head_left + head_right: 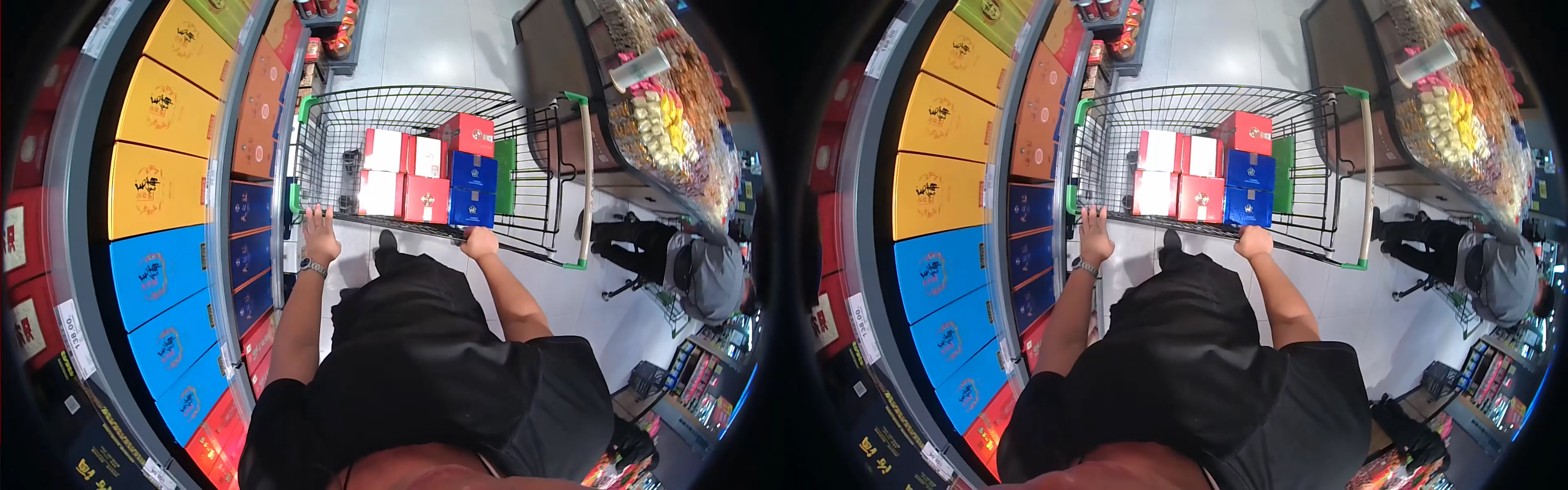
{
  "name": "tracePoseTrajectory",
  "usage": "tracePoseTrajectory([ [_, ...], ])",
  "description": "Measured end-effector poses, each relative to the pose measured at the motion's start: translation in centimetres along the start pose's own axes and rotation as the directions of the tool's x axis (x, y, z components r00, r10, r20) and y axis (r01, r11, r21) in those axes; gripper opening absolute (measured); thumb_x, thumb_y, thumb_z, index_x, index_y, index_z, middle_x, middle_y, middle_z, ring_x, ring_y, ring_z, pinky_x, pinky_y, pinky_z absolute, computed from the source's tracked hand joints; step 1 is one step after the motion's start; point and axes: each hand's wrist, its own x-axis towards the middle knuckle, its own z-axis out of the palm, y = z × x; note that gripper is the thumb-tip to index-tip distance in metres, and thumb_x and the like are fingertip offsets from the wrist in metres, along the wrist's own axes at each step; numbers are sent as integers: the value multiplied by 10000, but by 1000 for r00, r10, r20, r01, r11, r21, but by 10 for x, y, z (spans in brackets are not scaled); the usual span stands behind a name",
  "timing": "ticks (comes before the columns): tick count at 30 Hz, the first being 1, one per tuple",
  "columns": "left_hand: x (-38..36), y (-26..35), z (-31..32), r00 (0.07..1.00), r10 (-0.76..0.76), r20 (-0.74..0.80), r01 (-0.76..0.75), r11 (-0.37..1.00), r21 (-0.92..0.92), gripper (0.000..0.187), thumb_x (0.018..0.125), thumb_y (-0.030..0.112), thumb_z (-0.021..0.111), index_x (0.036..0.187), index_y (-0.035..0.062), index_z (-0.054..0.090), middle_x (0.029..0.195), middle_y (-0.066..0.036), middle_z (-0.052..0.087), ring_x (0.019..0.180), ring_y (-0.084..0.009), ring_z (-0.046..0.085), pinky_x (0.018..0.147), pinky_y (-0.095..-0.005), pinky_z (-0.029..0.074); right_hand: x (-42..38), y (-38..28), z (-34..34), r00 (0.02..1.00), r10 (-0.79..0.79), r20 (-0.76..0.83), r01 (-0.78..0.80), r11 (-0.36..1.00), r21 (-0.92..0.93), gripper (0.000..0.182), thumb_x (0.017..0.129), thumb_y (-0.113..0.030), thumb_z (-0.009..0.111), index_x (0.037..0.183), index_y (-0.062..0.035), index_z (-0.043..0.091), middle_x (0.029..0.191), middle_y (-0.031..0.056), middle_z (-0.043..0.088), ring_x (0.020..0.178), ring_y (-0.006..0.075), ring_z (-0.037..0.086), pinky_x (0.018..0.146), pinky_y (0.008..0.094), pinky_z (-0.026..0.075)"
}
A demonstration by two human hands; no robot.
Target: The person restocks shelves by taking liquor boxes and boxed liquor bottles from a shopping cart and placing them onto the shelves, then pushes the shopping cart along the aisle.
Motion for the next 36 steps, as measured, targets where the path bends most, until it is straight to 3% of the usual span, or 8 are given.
tracePoseTrajectory([
  [8,38,28,-31,990,-73,119,72,997,18,922,699,88,702,1527,138,298,1559,-163,268,1479,-413,175,1139,-549,304,63,-2,-40,999,-9,42,12,998,-66,330,709,-279,714,1029,-211,757,1044,96,730,985,269,698,833,417,570],
  [13,41,11,-33,993,91,71,-82,989,-126,869,714,89,688,1510,69,340,1592,-223,237,1455,-433,244,1163,-447,314,74,-53,-42,927,-350,-137,335,935,-117,493,688,-374,788,1119,-149,709,1008,138,721,977,314,681,840,432,550],
  [16,20,-1,-31,984,93,151,-12,884,-467,749,718,56,606,1450,45,446,1570,-258,262,1405,-394,372,1147,-413,346,74,-100,-55,920,-377,-110,375,926,-41,626,722,-603,716,1161,-158,701,995,170,723,966,347,684,863,455,532],
  [17,10,-22,4,978,200,63,-177,950,-258,683,756,101,576,1426,24,469,1516,-269,362,1390,-362,406,1147,-400,348,81,-111,-54,920,-380,-100,379,925,-28,671,740,-668,657,1175,-159,699,1010,177,722,978,346,685,865,458,529],
  [18,-3,1,-46,933,-6,359,140,927,-348,636,798,160,550,1412,12,478,1473,-263,430,1386,-375,403,1149,-410,346,92,-118,-49,917,-388,-94,388,921,-19,724,758,-732,598,1189,-159,697,1024,184,721,991,345,686,867,460,526],
  [22,-60,-78,43,875,13,484,178,922,-345,512,821,296,576,1257,30,591,1123,-253,663,1059,-397,634,943,-471,490,113,-127,-59,952,-305,-37,299,948,-111,813,823,-834,379,1082,-154,741,974,189,725,972,362,691,850,461,529],
  [23,-73,-98,65,829,-4,559,213,927,-310,565,816,291,616,1332,68,553,1295,-229,599,1189,-379,580,1042,-432,447,120,-122,-63,941,-338,-32,331,935,-126,824,815,-845,372,1069,-157,746,953,186,726,957,362,693,841,463,529],
  [36,-167,-97,61,721,-534,441,692,588,-419,639,818,380,630,1369,67,546,1322,-213,599,1227,-364,568,1057,-424,443,169,-119,-90,959,-260,-115,248,963,-104,757,855,-806,330,1047,-219,768,949,189,719,973,362,682,827,471,524],
])
